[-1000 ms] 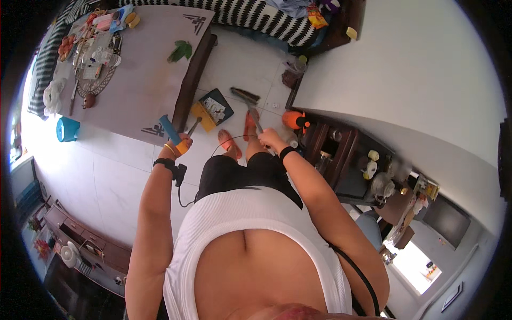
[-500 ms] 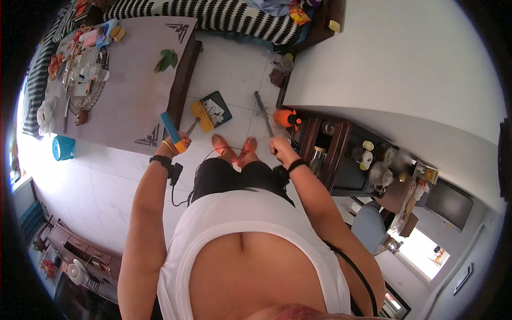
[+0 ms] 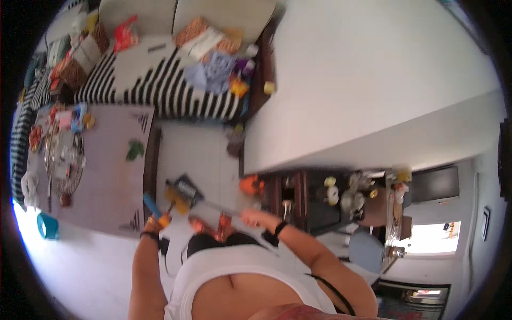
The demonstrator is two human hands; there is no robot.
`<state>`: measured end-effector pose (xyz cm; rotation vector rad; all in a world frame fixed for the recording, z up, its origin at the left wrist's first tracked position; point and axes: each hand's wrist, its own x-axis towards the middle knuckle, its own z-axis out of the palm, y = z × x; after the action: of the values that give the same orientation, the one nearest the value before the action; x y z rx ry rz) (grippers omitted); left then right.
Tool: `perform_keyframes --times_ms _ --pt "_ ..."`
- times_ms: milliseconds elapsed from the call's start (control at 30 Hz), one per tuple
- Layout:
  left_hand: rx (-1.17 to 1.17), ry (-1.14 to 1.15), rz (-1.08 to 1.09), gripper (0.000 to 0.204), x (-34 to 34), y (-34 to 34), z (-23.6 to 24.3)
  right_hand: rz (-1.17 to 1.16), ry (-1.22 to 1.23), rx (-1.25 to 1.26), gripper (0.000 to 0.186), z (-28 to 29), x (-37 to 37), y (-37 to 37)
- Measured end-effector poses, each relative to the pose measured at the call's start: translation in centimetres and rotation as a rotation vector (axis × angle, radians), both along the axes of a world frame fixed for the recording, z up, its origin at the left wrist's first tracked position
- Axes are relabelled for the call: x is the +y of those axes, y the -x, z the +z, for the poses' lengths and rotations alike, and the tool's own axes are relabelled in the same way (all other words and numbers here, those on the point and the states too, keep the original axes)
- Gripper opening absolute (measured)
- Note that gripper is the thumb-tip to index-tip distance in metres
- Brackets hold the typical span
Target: The person prepares steamed food in the kitchen, wipes down a counter with a cloth, washes the cloth in the bathroom sink, and then sweeps the hallway and living area floors using a broom and dustpan.
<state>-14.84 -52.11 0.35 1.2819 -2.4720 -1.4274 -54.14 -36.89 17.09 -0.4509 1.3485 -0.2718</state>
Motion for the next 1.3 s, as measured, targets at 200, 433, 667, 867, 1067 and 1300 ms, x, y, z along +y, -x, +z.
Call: perform_keyframes --times_ms 200,433,667,867,1067,1300 --pt "0.908 -1.532 1.154 0.023 1.9 -2.0 -0.6 -0.019 -0.047 0.111 0.011 8.0 -3.2 -2.5" --pt "1.031 -1.633 1.209 0.018 5.2 -2.3 3.5 0.306 0.083 0.161 0.014 9.6 -5.7 -0.9" --pt "1.320 -1.659 1.078 0.018 17.7 -2.1 5.6 0.448 0.191 0.134 0.016 11.1 -3.3 1.2" --pt "1.600 -0.964 1.220 0.029 31.3 0.2 6.3 0.660 0.193 0.136 0.013 11.4 -0.2 2.0" --pt "1.463 -0.845 1.117 0.011 39.2 -0.3 10.1 0.847 0.131 0.006 0.035 13.4 1.8 0.4" --pt "2.111 -1.080 1.531 0.014 51.4 -2.2 9.6 1.068 0.182 -0.147 0.037 12.1 3.2 -8.4"
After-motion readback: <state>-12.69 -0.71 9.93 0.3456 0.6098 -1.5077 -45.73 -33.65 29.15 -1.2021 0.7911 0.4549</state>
